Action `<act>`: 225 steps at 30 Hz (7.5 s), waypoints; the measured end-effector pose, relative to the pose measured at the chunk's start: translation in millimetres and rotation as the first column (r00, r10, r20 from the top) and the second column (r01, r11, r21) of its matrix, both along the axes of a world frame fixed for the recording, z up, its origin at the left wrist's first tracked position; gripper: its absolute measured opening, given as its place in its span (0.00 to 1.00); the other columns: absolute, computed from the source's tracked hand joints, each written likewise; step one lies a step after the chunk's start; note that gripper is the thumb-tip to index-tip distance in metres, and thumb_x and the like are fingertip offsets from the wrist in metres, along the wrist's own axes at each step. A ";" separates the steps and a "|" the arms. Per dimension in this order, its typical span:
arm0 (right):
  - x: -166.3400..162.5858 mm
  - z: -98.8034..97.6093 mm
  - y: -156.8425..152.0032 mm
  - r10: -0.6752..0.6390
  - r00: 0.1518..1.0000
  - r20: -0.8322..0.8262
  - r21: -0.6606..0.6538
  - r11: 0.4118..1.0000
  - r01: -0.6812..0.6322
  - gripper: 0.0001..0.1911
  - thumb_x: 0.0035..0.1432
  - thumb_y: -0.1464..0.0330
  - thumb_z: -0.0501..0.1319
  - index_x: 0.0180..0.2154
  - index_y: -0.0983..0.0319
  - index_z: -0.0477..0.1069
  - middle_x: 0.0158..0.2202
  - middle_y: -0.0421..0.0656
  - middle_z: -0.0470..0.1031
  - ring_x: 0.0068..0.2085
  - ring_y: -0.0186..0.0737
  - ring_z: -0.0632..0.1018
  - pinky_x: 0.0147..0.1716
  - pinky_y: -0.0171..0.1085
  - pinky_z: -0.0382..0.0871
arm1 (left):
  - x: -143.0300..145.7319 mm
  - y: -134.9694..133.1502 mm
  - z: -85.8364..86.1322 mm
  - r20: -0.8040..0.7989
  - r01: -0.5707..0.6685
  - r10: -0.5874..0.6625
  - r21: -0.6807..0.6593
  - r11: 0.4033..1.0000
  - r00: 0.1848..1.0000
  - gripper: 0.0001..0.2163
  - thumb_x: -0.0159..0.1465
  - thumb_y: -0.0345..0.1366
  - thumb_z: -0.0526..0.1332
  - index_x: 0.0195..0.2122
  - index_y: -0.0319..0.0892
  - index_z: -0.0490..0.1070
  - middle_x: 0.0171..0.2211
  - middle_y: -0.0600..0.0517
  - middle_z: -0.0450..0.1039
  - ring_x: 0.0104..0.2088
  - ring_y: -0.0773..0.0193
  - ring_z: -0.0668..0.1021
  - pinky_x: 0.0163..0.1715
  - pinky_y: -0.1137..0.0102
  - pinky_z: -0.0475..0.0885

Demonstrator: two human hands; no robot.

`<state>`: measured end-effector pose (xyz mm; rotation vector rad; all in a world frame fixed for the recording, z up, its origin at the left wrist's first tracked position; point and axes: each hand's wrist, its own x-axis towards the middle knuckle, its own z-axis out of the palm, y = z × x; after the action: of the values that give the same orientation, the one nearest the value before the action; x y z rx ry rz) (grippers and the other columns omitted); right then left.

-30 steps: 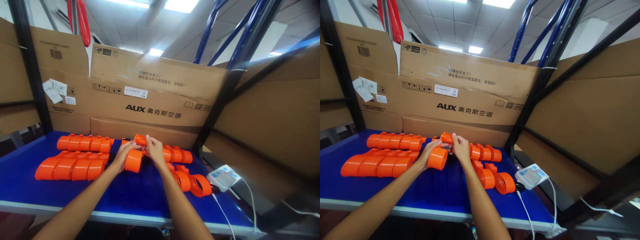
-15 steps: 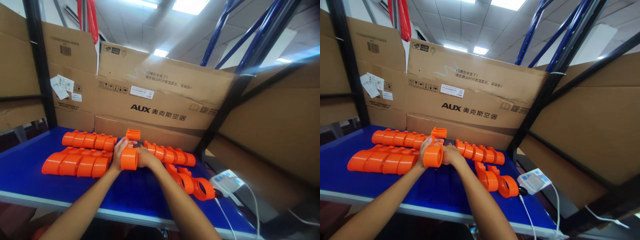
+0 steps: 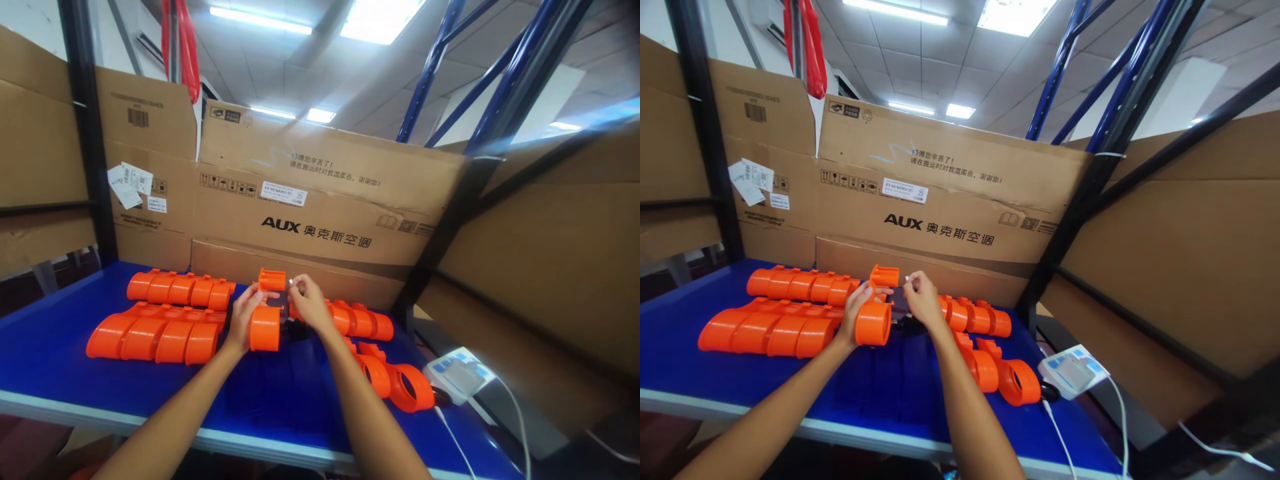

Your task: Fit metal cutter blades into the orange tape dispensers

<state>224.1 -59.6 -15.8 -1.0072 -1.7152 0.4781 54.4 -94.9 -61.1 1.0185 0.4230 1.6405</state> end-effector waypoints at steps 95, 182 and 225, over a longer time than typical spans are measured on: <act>34.7 -27.6 -30.2 0.067 0.789 0.610 -0.007 0.997 -0.079 0.13 0.51 0.73 0.69 0.39 0.55 0.84 0.42 0.43 0.77 0.46 0.46 0.73 0.51 0.45 0.64 | -3.9 -11.1 0.2 -0.074 -0.038 0.039 0.016 0.999 0.996 0.30 0.58 0.45 0.71 0.60 0.43 0.70 0.25 0.56 0.73 0.22 0.67 0.72 0.23 0.73 0.66; 34.8 -12.7 -37.2 -0.207 0.952 0.225 0.202 0.966 0.163 0.15 0.69 0.63 0.52 0.51 0.62 0.71 0.41 0.48 0.78 0.39 0.43 0.77 0.41 0.40 0.71 | 0.7 -4.2 -5.0 -0.122 -0.062 0.065 0.025 0.998 0.990 0.26 0.58 0.43 0.71 0.56 0.43 0.72 0.35 0.50 0.78 0.25 0.66 0.76 0.27 0.72 0.69; 61.6 -20.0 -35.2 -0.027 0.864 0.504 -0.160 0.979 0.123 0.07 0.57 0.69 0.62 0.32 0.61 0.80 0.30 0.41 0.81 0.33 0.39 0.79 0.33 0.33 0.68 | -4.8 2.6 -9.8 -0.054 0.059 -0.066 -0.121 0.991 0.996 0.28 0.54 0.37 0.70 0.57 0.42 0.71 0.30 0.52 0.78 0.22 0.64 0.79 0.24 0.70 0.73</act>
<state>285.7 -94.8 -35.8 -1.4236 -2.1060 0.3474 49.6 -92.3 -70.8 0.9817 0.5160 1.5145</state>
